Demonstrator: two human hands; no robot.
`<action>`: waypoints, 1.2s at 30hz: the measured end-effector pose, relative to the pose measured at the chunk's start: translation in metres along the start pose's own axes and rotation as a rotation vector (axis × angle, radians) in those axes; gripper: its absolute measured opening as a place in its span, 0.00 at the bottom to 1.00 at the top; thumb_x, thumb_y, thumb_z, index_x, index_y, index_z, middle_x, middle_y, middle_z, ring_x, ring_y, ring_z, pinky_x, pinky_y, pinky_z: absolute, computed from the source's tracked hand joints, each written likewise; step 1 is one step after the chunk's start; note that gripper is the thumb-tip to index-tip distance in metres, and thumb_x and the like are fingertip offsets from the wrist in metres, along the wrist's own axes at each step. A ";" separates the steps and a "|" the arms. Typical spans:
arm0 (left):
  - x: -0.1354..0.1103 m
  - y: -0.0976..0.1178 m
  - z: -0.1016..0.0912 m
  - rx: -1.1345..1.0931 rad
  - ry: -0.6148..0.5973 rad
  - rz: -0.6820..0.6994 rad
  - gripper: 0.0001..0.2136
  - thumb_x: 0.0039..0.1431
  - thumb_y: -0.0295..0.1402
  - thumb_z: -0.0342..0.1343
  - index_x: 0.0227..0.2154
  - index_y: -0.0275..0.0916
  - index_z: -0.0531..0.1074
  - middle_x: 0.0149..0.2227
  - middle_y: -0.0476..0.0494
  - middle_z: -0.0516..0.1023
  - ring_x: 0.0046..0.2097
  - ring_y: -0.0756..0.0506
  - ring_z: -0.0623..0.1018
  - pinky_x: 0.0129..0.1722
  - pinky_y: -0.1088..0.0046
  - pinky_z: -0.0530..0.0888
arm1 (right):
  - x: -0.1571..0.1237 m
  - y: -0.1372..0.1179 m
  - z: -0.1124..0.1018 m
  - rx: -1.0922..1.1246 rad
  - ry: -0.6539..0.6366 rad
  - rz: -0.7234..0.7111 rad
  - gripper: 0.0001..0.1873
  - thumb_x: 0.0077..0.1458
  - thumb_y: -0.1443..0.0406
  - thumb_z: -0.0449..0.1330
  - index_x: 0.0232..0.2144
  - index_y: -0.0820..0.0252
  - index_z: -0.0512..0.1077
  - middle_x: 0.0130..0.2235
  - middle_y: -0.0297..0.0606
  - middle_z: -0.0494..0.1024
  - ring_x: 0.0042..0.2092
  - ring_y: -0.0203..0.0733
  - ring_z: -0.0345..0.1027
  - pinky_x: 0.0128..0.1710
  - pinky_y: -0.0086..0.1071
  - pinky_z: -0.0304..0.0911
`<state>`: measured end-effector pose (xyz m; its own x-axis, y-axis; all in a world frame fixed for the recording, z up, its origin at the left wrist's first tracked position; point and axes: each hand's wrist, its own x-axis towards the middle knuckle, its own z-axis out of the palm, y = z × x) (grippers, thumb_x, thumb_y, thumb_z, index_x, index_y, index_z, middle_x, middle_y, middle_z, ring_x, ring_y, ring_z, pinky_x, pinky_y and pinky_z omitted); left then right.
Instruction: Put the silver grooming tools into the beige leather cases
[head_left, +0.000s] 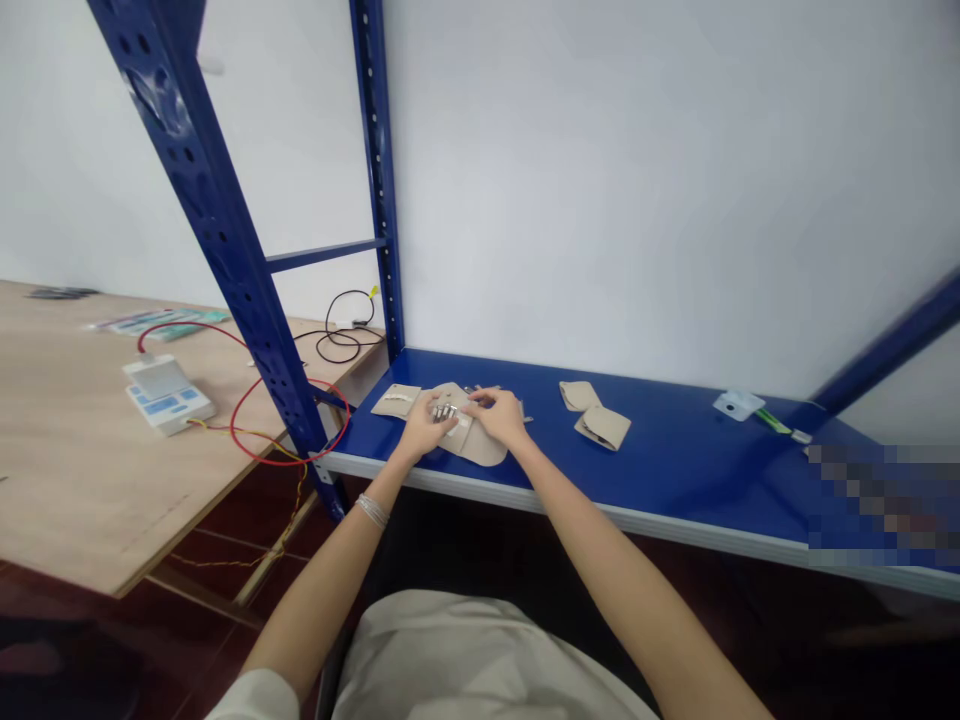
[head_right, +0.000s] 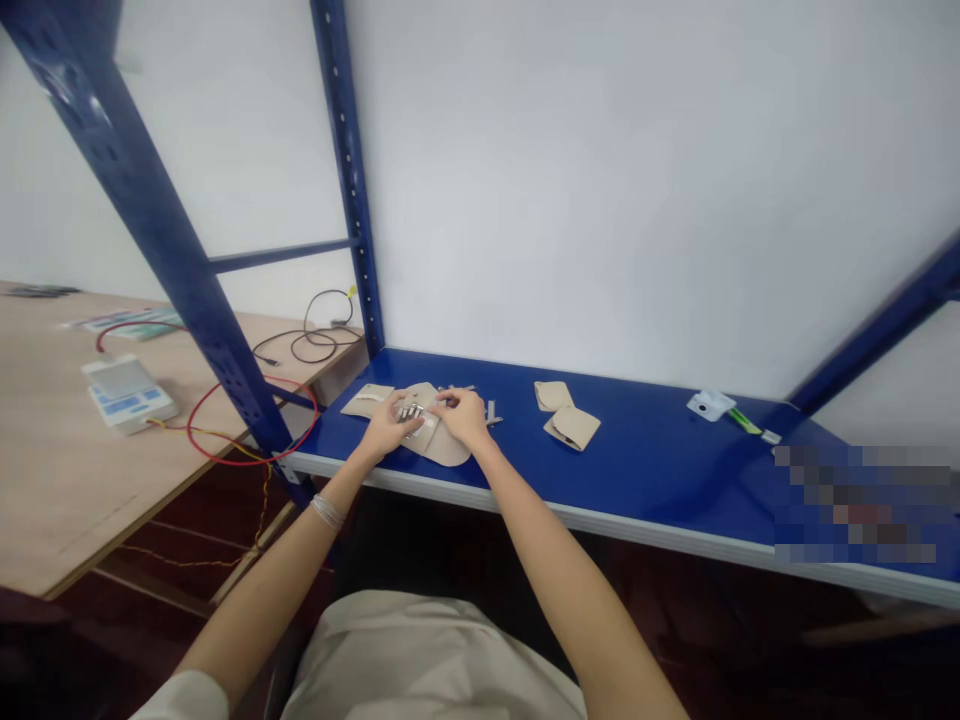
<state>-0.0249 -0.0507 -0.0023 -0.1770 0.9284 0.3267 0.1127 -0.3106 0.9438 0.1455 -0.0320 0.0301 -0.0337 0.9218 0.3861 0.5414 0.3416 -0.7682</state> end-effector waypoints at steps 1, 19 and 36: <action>0.000 0.000 0.000 -0.008 -0.015 -0.015 0.25 0.34 0.29 0.69 0.41 0.37 0.72 0.36 0.44 0.76 0.39 0.42 0.76 0.43 0.63 0.73 | -0.001 0.001 0.001 0.014 -0.009 -0.015 0.13 0.40 0.60 0.69 0.33 0.56 0.81 0.33 0.36 0.81 0.36 0.42 0.73 0.40 0.34 0.66; 0.001 0.001 -0.002 0.039 0.122 -0.070 0.21 0.42 0.31 0.65 0.42 0.38 0.69 0.36 0.45 0.77 0.37 0.44 0.77 0.42 0.66 0.72 | 0.026 0.045 -0.043 -0.330 0.210 0.276 0.09 0.46 0.63 0.65 0.33 0.58 0.78 0.37 0.44 0.82 0.46 0.51 0.74 0.51 0.47 0.62; 0.001 0.001 -0.003 0.071 0.131 -0.068 0.20 0.43 0.31 0.63 0.42 0.38 0.68 0.37 0.45 0.76 0.38 0.44 0.76 0.43 0.67 0.70 | 0.051 0.059 -0.040 -0.576 -0.032 0.499 0.14 0.48 0.62 0.65 0.36 0.65 0.75 0.43 0.58 0.78 0.49 0.60 0.72 0.49 0.52 0.61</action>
<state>-0.0276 -0.0504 -0.0009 -0.3124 0.9107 0.2701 0.1641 -0.2283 0.9596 0.2093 0.0279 0.0255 0.3107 0.9496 0.0414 0.8511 -0.2586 -0.4569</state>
